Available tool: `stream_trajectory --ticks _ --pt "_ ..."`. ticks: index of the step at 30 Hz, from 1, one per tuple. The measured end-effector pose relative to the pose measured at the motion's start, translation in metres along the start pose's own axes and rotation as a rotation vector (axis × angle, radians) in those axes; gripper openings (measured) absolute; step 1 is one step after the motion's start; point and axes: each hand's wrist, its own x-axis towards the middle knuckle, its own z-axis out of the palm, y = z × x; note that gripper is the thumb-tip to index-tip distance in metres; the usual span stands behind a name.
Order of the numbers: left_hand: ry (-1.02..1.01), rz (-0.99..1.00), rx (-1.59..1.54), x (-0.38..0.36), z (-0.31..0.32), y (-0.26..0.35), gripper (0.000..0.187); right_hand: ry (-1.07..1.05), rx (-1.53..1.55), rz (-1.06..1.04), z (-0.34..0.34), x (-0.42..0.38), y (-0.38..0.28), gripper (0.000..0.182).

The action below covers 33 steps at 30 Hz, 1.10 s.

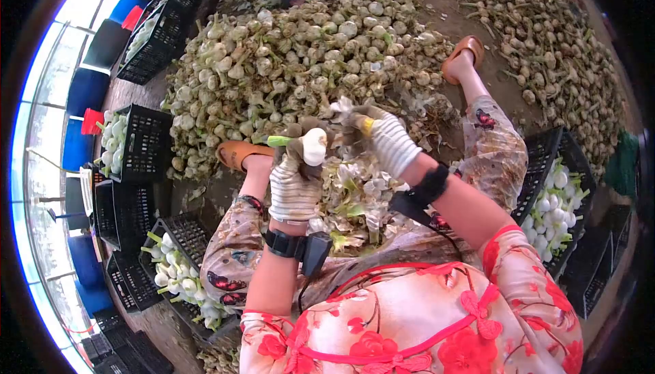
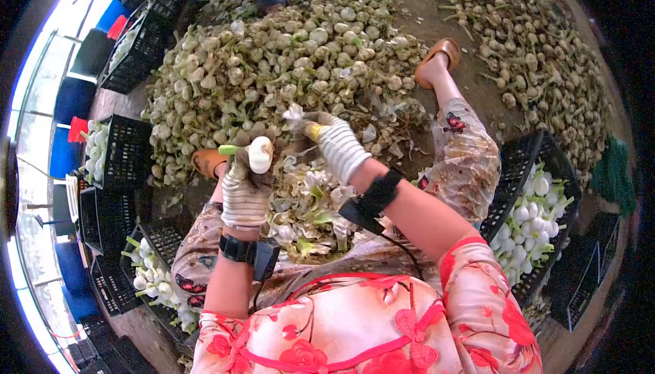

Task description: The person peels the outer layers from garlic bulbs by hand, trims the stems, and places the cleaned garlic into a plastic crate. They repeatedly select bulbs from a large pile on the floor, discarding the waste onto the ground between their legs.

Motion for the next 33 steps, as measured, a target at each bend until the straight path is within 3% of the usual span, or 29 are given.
stream_trajectory --ticks 1,2,5,7,13,16,19,20,23,24,25,27,28,29,31,32,33 --pt "0.003 0.006 -0.035 0.001 0.005 0.001 0.028 -0.026 -0.030 -0.014 0.000 -0.007 -0.009 0.019" --pt "0.006 0.008 -0.068 0.002 0.008 0.001 0.028 -0.004 -0.247 -0.030 0.008 -0.014 -0.020 0.030" --pt "-0.096 0.148 0.151 0.002 0.006 -0.005 0.032 -0.107 -0.643 0.007 0.028 -0.033 -0.041 0.036" --pt "-0.185 0.150 0.263 0.003 0.014 -0.008 0.039 -0.129 -0.648 -0.029 0.035 -0.033 -0.031 0.039" --pt "-0.218 -0.116 0.056 -0.001 -0.008 -0.001 0.043 -0.227 -0.362 0.083 0.033 -0.040 -0.030 0.031" --pt "-0.155 -0.058 0.093 -0.002 0.001 -0.002 0.043 -0.196 -0.011 0.006 0.034 -0.037 -0.022 0.032" --pt "-0.210 0.053 0.189 -0.004 0.020 -0.005 0.041 -0.163 -0.542 0.083 0.050 -0.056 -0.052 0.034" --pt "-0.246 0.102 0.234 -0.005 0.024 -0.006 0.041 -0.184 -0.556 0.093 0.051 -0.058 -0.053 0.038" --pt "-0.192 -0.014 0.113 -0.001 0.004 -0.004 0.038 -0.174 -0.599 -0.055 0.038 -0.049 -0.029 0.036" --pt "-0.198 0.116 0.045 -0.003 0.022 -0.009 0.035 -0.092 -0.838 -0.178 0.013 -0.025 0.010 0.032" --pt "-0.224 0.084 0.011 -0.001 0.024 -0.007 0.034 -0.064 -1.221 -0.192 0.006 -0.028 0.014 0.031" --pt "-0.266 0.017 -0.062 0.003 0.022 -0.004 0.031 -0.287 -1.125 0.078 -0.012 -0.041 0.030 0.033" --pt "-0.193 -0.045 -0.113 0.004 0.019 -0.003 0.028 -0.339 -1.091 -0.054 -0.014 -0.044 0.037 0.032" --pt "-0.032 -0.080 -0.111 0.015 -0.012 -0.004 0.038 -0.361 -1.060 -0.184 -0.014 -0.050 0.037 0.032" --pt "-0.023 -0.120 -0.133 0.022 -0.006 -0.009 0.044 -0.287 -1.275 -0.211 -0.010 -0.057 0.026 0.028" --pt "-0.124 -0.267 -0.197 0.013 0.021 -0.015 0.043 -0.407 -1.523 -0.249 -0.030 -0.043 0.045 0.026" --pt "0.059 -0.244 -0.086 0.027 0.021 -0.023 0.039 -0.341 -1.439 -0.109 -0.024 -0.057 0.026 0.024"
